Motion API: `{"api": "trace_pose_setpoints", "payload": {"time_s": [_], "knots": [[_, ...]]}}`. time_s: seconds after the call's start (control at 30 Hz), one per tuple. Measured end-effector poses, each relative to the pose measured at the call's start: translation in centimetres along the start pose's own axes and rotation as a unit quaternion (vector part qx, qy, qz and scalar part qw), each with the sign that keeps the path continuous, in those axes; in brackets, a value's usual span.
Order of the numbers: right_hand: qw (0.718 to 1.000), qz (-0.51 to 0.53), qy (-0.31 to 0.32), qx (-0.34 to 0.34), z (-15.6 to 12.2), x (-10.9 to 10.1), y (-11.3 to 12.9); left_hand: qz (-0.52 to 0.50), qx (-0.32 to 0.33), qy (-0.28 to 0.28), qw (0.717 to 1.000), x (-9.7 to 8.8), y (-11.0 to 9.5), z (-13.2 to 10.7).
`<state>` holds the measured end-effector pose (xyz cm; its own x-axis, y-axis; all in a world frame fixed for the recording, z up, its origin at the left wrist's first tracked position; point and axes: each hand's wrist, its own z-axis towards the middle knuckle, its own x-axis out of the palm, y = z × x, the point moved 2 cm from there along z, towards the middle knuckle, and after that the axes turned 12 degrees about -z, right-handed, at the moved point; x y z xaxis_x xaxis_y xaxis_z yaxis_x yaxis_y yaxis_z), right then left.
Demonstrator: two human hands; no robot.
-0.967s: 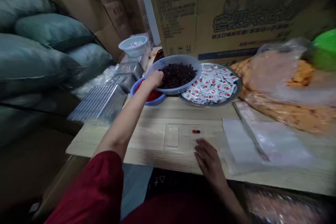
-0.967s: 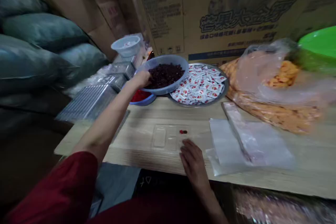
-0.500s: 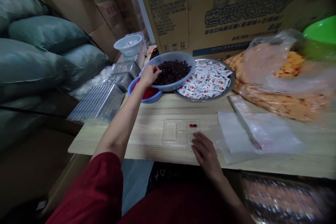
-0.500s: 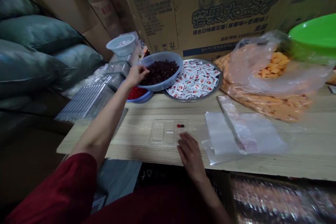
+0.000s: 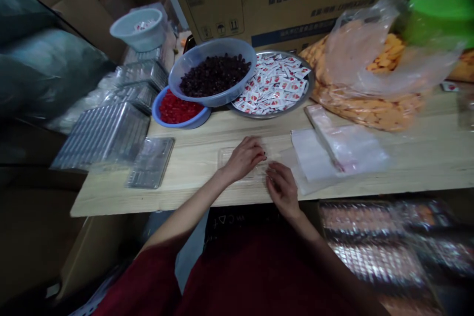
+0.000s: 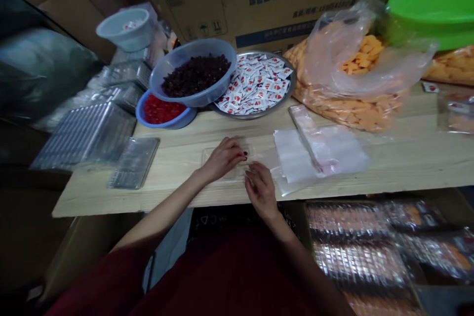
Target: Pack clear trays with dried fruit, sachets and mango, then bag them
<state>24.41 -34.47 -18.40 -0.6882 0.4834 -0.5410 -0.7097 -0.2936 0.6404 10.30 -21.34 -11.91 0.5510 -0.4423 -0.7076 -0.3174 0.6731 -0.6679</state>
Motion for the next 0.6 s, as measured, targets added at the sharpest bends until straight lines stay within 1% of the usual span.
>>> {"api": "trace_pose_setpoints", "payload": {"time_s": [0.03, 0.07, 0.13, 0.2, 0.27, 0.33, 0.37, 0.4, 0.47, 0.5, 0.53, 0.57, 0.6], "knots": [[1.000, 0.000, 0.001, 0.000, 0.0, 0.0, 0.0, -0.002, -0.005, 0.016, 1.000, 0.9, 0.6, 0.0], [1.000, 0.001, 0.001, 0.003, 0.0, 0.0, -0.1, -0.011, -0.013, 0.028, 0.999, 1.5, 1.2, 0.0], [1.000, 0.003, 0.000, 0.009, -0.1, 0.0, -0.2, -0.049, -0.033, 0.031, 0.998, 1.6, 1.8, -0.1], [1.000, 0.003, -0.003, 0.013, -0.2, 0.1, -0.2, -0.092, -0.055, 0.006, 0.994, 0.9, 1.5, -0.4], [1.000, -0.009, -0.004, 0.013, -0.1, 0.0, -0.3, -0.118, -0.073, -0.033, 0.990, -0.6, 0.9, -1.1], [0.999, -0.035, 0.007, 0.008, 0.3, 0.1, -0.4, -0.120, -0.092, -0.099, 0.984, -3.2, 0.7, -2.0], [0.999, -0.051, 0.020, 0.002, 0.5, 0.2, -0.5, -0.113, -0.101, -0.148, 0.977, -4.9, 1.1, -2.6], [0.997, -0.065, 0.035, -0.007, 0.8, 0.4, -0.6, -0.098, -0.110, -0.214, 0.966, -6.8, 1.8, -3.1], [0.995, -0.082, 0.057, -0.023, 1.3, 0.8, -0.9, -0.049, -0.128, -0.356, 0.925, -11.3, 4.3, -3.9], [0.994, -0.086, 0.062, -0.029, 1.5, 0.9, -1.1, -0.010, -0.137, -0.423, 0.896, -13.6, 5.9, -4.2], [0.994, -0.086, 0.062, -0.033, 1.7, 1.1, -1.2, 0.027, -0.158, -0.450, 0.879, -15.7, 7.7, -4.1], [0.994, -0.084, 0.060, -0.036, 1.7, 1.2, -1.3, 0.062, -0.183, -0.451, 0.871, -17.6, 9.6, -3.9], [0.994, -0.081, 0.056, -0.039, 1.8, 1.3, -1.4, 0.091, -0.216, -0.420, 0.877, -19.1, 11.4, -3.4]]}}
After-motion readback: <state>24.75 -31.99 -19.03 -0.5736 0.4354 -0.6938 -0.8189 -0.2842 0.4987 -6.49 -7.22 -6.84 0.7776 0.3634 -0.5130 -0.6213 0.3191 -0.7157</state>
